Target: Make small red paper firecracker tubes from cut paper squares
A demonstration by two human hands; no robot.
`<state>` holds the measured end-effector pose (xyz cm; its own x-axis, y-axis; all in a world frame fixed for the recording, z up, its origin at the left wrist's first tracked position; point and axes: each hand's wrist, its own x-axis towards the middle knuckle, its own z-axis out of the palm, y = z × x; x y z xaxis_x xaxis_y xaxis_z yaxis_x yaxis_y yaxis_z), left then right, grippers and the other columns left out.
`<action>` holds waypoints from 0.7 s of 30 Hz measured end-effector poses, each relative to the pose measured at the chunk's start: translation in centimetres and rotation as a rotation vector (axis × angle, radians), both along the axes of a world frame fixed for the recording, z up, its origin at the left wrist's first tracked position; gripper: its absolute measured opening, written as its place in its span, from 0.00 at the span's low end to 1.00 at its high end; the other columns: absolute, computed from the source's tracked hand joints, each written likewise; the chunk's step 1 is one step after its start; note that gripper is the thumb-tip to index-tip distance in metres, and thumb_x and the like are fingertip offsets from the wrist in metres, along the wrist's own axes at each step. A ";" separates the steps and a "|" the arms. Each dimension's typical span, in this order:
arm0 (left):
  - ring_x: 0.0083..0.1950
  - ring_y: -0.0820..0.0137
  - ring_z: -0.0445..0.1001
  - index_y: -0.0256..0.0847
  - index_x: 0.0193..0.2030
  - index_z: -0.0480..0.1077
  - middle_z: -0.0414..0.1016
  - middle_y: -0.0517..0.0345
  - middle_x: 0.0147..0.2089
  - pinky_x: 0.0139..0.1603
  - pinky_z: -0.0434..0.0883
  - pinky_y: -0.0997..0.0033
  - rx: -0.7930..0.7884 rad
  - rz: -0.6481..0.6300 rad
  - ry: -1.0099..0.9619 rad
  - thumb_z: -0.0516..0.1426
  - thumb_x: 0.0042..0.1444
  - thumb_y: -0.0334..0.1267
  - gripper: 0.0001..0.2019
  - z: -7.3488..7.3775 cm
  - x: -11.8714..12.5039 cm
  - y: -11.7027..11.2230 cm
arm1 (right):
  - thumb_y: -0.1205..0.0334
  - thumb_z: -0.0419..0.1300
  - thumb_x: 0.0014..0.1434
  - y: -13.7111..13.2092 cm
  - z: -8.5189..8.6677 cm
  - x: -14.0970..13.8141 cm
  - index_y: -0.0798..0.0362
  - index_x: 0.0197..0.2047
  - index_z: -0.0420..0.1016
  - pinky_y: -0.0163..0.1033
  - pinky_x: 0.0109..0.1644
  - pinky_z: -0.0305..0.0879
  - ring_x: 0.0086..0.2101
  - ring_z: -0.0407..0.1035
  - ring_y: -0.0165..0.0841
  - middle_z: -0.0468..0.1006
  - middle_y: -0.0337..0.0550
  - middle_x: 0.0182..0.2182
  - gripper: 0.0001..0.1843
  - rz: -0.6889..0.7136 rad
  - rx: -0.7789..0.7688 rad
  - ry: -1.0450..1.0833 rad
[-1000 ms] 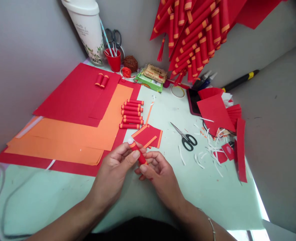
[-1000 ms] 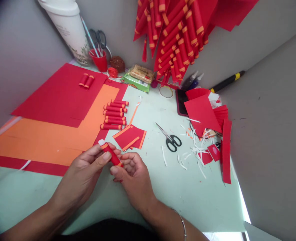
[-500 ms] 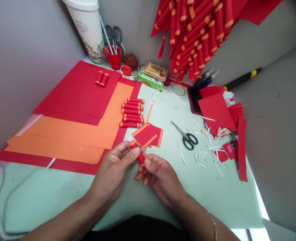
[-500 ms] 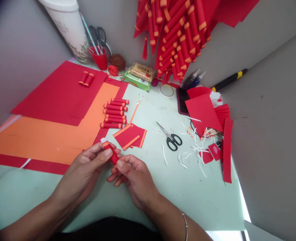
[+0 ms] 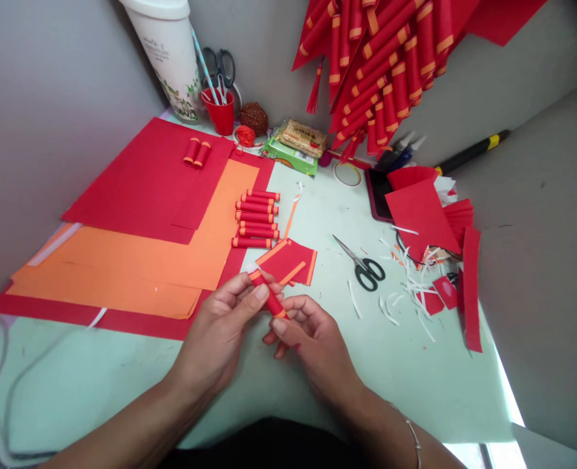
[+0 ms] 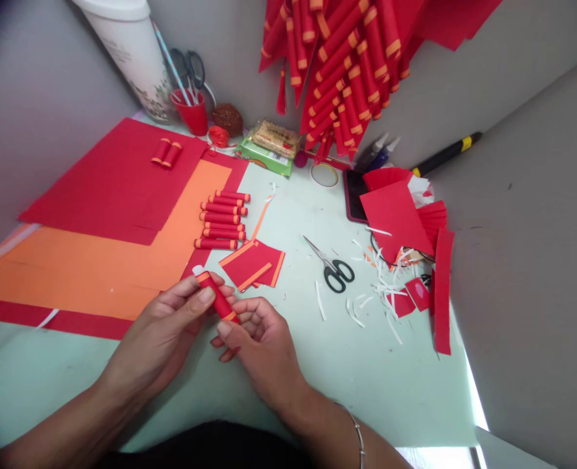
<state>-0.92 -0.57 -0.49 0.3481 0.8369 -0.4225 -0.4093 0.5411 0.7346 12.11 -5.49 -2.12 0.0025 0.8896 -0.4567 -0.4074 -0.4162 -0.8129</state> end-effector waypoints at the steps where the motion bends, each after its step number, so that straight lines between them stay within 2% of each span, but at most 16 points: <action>1: 0.30 0.70 0.75 0.41 0.44 0.76 0.80 0.54 0.42 0.29 0.74 0.70 -0.004 0.008 0.001 0.62 0.59 0.37 0.08 -0.1 0.0 0.0 | 0.56 0.71 0.51 -0.1 0.1 -0.1 0.51 0.37 0.72 0.34 0.29 0.71 0.27 0.73 0.30 0.77 0.35 0.27 0.14 -0.020 0.014 -0.067; 5: 0.43 0.65 0.77 0.41 0.45 0.77 0.81 0.53 0.42 0.41 0.74 0.70 -0.019 0.034 0.013 0.63 0.59 0.37 0.08 -0.3 0.0 -0.1 | 0.60 0.68 0.53 -0.5 0.1 -0.5 0.49 0.36 0.72 0.36 0.30 0.69 0.25 0.69 0.30 0.77 0.35 0.26 0.10 -0.090 0.097 -0.274; 8: 0.43 0.66 0.78 0.42 0.45 0.77 0.82 0.55 0.40 0.47 0.72 0.69 -0.020 0.030 0.007 0.62 0.59 0.37 0.08 -0.2 0.1 -0.1 | 0.64 0.67 0.54 -0.9 0.0 -0.6 0.48 0.38 0.73 0.38 0.35 0.70 0.30 0.72 0.32 0.78 0.37 0.30 0.08 -0.103 0.201 -0.403; 11: 0.42 0.67 0.78 0.42 0.45 0.77 0.81 0.56 0.38 0.48 0.72 0.70 -0.019 0.031 -0.001 0.63 0.59 0.36 0.08 -0.1 0.1 -0.1 | 0.66 0.66 0.55 -1.0 -0.2 -0.5 0.47 0.38 0.72 0.39 0.37 0.70 0.32 0.73 0.32 0.78 0.38 0.33 0.08 -0.099 0.277 -0.499; 14: 0.44 0.67 0.77 0.43 0.46 0.76 0.81 0.57 0.41 0.47 0.72 0.71 -0.025 0.027 -0.021 0.63 0.59 0.35 0.08 0.1 0.0 -0.1 | 0.66 0.65 0.56 -1.1 -0.2 -0.4 0.47 0.39 0.72 0.38 0.36 0.69 0.31 0.72 0.31 0.77 0.37 0.32 0.08 -0.081 0.301 -0.538; 21: 0.51 0.64 0.75 0.42 0.43 0.78 0.80 0.55 0.47 0.50 0.71 0.69 0.010 -0.024 -0.012 0.61 0.61 0.35 0.06 0.2 0.0 0.0 | 0.65 0.65 0.57 -1.1 -0.5 -0.5 0.47 0.39 0.69 0.39 0.38 0.68 0.32 0.71 0.33 0.76 0.37 0.32 0.08 -0.053 0.241 -0.463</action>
